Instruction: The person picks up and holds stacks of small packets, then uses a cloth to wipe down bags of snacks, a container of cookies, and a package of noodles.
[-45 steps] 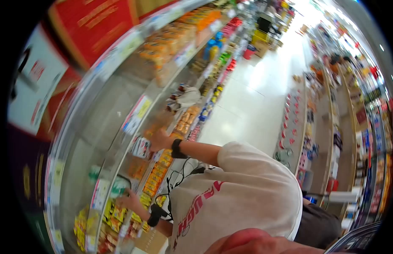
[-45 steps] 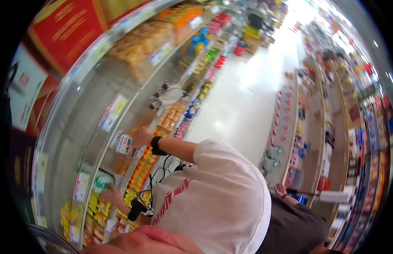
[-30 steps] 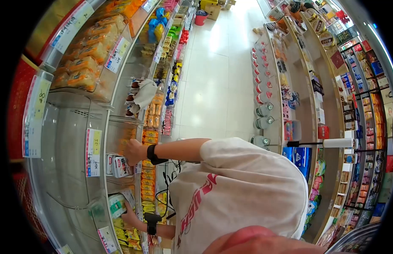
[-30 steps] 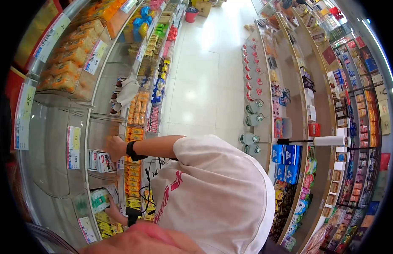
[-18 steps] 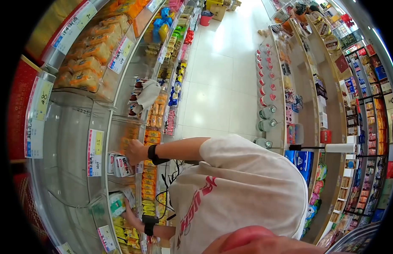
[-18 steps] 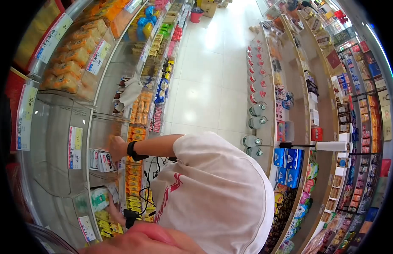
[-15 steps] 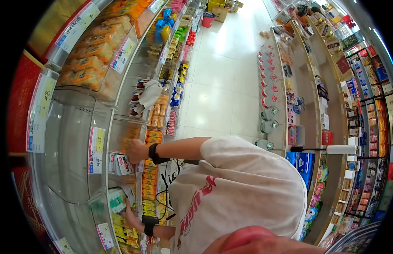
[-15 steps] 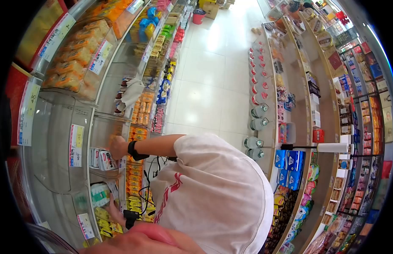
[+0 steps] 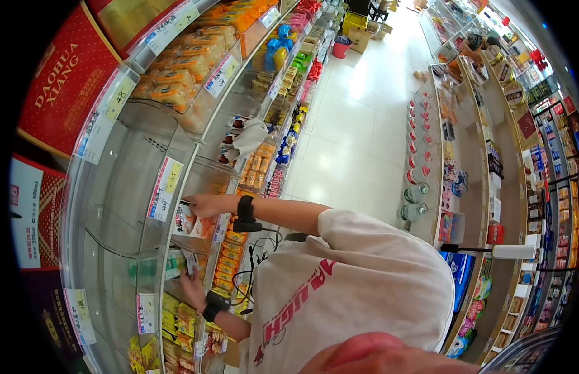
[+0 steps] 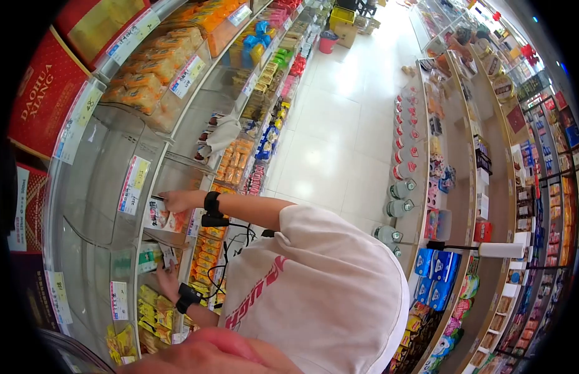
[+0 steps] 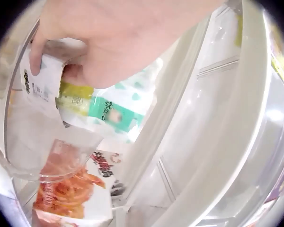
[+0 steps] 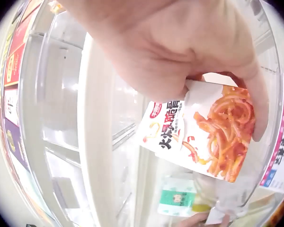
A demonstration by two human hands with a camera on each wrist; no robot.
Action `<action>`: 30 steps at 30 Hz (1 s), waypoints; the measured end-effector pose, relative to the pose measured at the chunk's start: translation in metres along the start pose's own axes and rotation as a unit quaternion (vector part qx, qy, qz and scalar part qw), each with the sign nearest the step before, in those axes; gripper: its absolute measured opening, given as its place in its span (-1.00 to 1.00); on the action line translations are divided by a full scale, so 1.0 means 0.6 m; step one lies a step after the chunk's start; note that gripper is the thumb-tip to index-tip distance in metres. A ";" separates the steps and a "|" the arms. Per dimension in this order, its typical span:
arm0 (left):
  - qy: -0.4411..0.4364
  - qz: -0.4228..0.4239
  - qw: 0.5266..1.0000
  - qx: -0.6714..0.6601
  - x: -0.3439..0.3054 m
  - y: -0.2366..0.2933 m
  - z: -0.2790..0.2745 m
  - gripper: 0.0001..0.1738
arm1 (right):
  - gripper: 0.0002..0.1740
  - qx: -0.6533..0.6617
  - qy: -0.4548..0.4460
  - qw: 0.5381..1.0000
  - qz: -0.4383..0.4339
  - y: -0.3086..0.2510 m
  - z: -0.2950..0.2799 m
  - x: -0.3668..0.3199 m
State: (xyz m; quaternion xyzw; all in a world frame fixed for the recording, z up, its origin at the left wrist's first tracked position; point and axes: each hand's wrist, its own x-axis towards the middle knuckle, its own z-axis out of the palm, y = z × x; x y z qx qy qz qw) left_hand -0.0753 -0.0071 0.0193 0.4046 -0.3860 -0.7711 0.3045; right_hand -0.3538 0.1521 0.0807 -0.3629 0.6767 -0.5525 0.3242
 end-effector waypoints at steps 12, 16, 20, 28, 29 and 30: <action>-0.061 0.276 0.657 0.699 0.026 0.013 -0.029 -0.34 | -0.65 0.227 -0.104 0.963 0.100 -0.070 -0.093 -0.166; -0.116 0.185 0.959 0.180 -0.004 0.038 -0.018 -0.65 | -0.45 0.246 -0.006 0.957 0.157 -0.066 -0.092 -0.188; -0.041 0.029 0.998 -0.036 -0.070 0.091 0.048 -0.62 | -0.47 0.250 0.019 0.954 0.164 -0.060 -0.098 -0.204; -0.025 0.067 0.997 -0.040 -0.129 0.112 0.091 -0.48 | -0.49 0.272 0.033 0.949 0.153 -0.067 -0.096 -0.235; -0.026 0.061 0.997 -0.045 -0.131 0.119 0.096 -0.48 | -0.50 0.281 0.031 0.947 0.150 -0.063 -0.095 -0.235; -0.037 0.051 0.997 -0.046 -0.133 0.124 0.099 -0.44 | -0.51 0.281 0.031 0.947 0.152 -0.064 -0.095 -0.235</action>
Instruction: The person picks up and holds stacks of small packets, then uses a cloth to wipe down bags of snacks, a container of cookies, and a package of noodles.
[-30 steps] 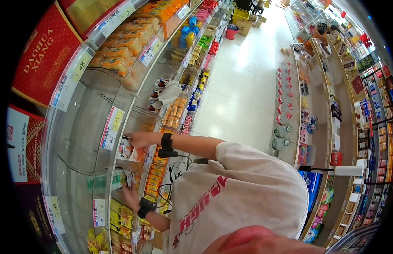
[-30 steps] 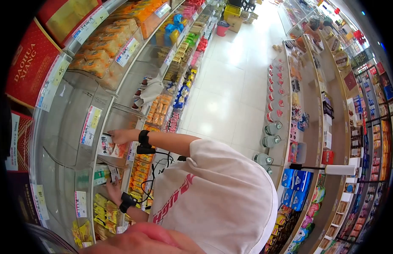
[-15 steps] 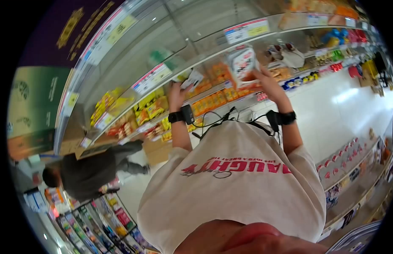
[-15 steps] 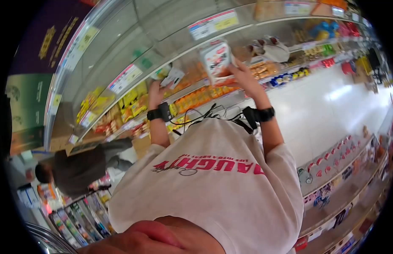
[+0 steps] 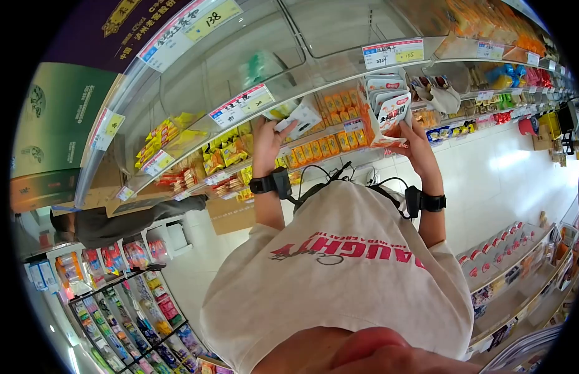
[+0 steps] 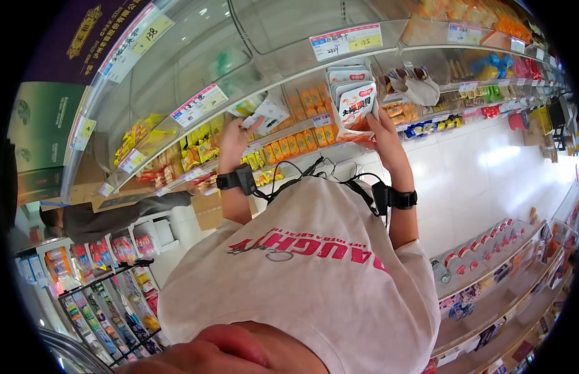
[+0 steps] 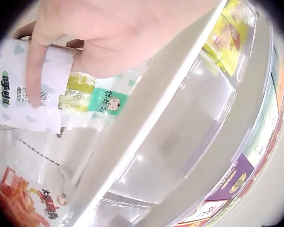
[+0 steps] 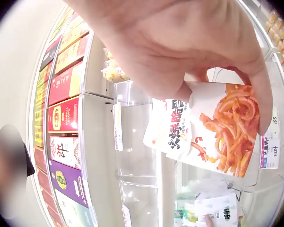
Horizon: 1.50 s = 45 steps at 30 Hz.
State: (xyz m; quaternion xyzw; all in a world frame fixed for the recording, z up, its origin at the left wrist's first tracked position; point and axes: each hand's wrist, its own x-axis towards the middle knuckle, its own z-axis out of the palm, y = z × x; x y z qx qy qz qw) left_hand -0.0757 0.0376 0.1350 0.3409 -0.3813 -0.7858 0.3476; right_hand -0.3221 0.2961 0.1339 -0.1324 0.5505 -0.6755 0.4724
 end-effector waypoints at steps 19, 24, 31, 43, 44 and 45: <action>-0.079 -0.040 0.994 0.060 -0.135 0.032 0.021 -0.40 | -0.51 -0.005 0.025 0.999 0.018 0.027 0.047 -0.028; -0.067 -0.066 0.993 0.069 -0.174 0.032 0.007 -0.41 | -0.31 -0.030 0.014 0.999 -0.013 0.037 0.090 -0.049; -0.062 -0.086 0.993 0.054 -0.219 0.017 -0.016 -0.41 | -0.06 -0.071 -0.062 0.996 -0.002 0.083 0.093 -0.064; -0.008 -0.061 0.993 0.096 -0.246 -0.041 -0.008 -0.23 | -0.09 -0.070 -0.220 0.967 0.109 0.082 0.085 -0.024; -0.002 -0.072 0.992 0.105 -0.243 -0.047 -0.007 -0.21 | -0.09 -0.073 -0.227 0.965 0.106 0.082 0.080 -0.022; -0.022 -0.086 0.990 0.114 -0.238 -0.053 -0.011 -0.22 | -0.08 -0.075 -0.231 0.965 0.098 0.085 0.076 -0.019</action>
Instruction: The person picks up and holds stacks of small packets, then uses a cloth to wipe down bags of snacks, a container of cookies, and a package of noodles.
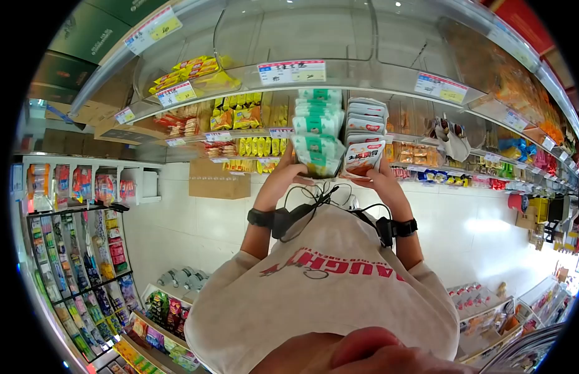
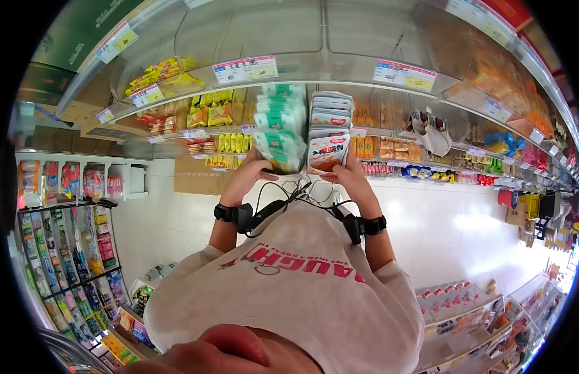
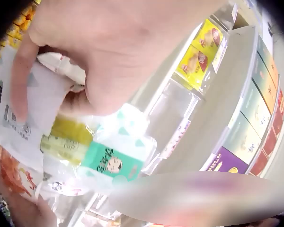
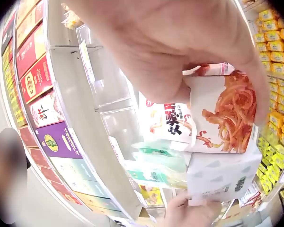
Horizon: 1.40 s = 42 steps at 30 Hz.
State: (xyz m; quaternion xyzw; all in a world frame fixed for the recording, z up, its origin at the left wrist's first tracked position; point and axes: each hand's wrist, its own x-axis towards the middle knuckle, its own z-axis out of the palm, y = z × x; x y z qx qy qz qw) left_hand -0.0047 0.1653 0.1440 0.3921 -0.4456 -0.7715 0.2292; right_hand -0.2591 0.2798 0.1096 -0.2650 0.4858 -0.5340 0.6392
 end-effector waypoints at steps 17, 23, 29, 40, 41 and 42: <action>0.040 0.054 0.988 -0.138 -0.060 -0.091 0.090 -0.37 | -0.12 0.046 -0.034 0.998 -0.023 0.015 -0.065 -0.027; 0.087 0.082 0.979 -0.162 -0.152 -0.100 0.127 -0.26 | -0.20 0.054 -0.105 0.992 -0.035 -0.002 -0.059 -0.051; 0.124 0.153 0.951 -0.240 -0.266 -0.117 0.083 -0.16 | -0.16 -0.030 -0.138 0.990 -0.011 -0.001 0.036 -0.038; 0.354 0.261 0.873 -0.210 -0.608 -0.138 -0.071 -0.22 | -0.36 -0.089 -0.342 0.933 0.068 0.121 0.438 0.021; 0.387 0.260 0.863 -0.192 -0.643 -0.144 -0.093 -0.20 | -0.36 -0.089 -0.357 0.927 0.074 0.139 0.488 0.028; 0.406 0.278 0.850 -0.188 -0.671 -0.165 -0.122 -0.19 | -0.37 -0.092 -0.371 0.920 0.087 0.159 0.535 0.032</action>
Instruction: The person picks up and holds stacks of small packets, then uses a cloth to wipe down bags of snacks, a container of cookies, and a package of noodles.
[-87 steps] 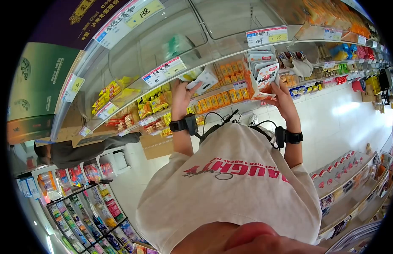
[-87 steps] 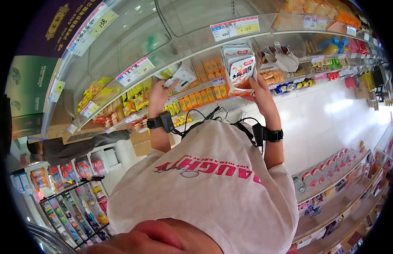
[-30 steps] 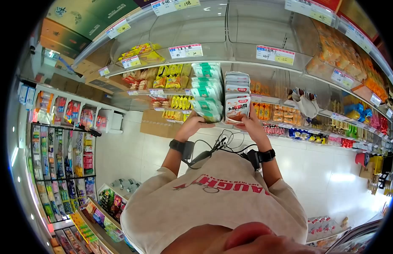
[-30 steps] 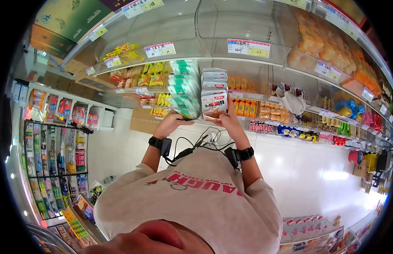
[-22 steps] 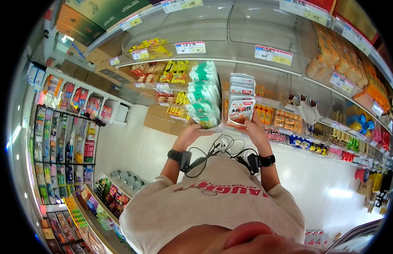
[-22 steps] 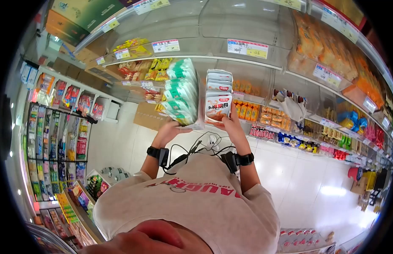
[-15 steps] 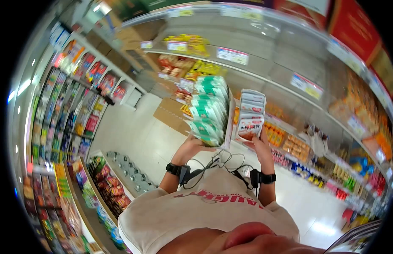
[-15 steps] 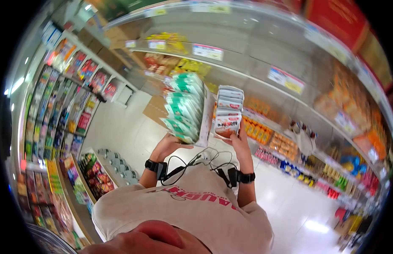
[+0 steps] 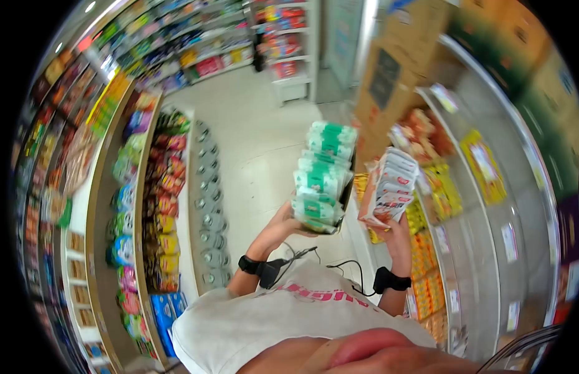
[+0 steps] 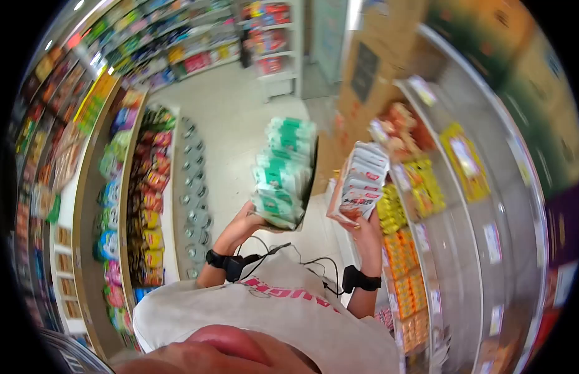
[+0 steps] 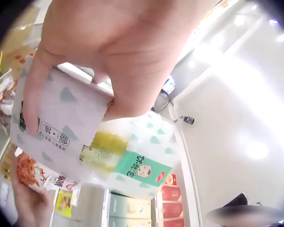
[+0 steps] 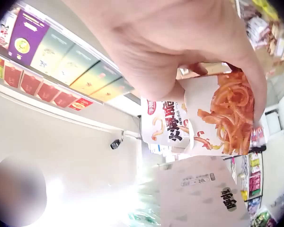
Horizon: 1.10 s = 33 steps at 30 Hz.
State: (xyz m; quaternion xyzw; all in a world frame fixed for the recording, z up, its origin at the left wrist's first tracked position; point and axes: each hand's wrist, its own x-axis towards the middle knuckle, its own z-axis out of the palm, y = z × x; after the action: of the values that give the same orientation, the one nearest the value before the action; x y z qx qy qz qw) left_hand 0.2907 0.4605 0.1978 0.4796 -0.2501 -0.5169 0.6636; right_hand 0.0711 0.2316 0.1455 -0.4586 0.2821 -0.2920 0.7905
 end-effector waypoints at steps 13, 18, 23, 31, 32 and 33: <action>0.327 0.082 0.934 -0.119 0.038 0.113 -0.340 -0.33 | -0.25 0.011 -0.094 0.993 0.075 0.049 0.294 0.383; 0.414 0.117 0.892 -0.136 0.136 0.146 -0.509 -0.36 | -0.25 -0.007 -0.075 0.995 0.069 0.104 0.358 0.608; 0.464 0.118 0.867 -0.134 0.263 0.249 -0.671 -0.37 | -0.26 0.003 -0.041 0.998 0.051 0.122 0.442 0.841; 0.498 0.142 0.831 -0.203 0.464 0.414 -0.894 -0.32 | -0.26 0.006 -0.063 0.997 0.043 0.096 0.673 1.197; 0.521 0.148 0.819 -0.189 0.487 0.430 -0.919 -0.32 | -0.31 -0.017 -0.075 0.996 0.038 0.098 0.712 1.235; 0.526 0.144 0.817 -0.188 0.510 0.448 -0.937 -0.32 | -0.31 -0.010 -0.081 0.995 0.050 0.094 0.740 1.267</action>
State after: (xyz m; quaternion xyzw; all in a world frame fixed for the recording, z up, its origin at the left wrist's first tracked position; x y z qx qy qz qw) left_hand 0.9803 0.3913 0.1547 0.5031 0.1722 -0.1217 0.8381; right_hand 0.9094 -0.0443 0.1463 -0.4745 0.2424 -0.2113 0.8194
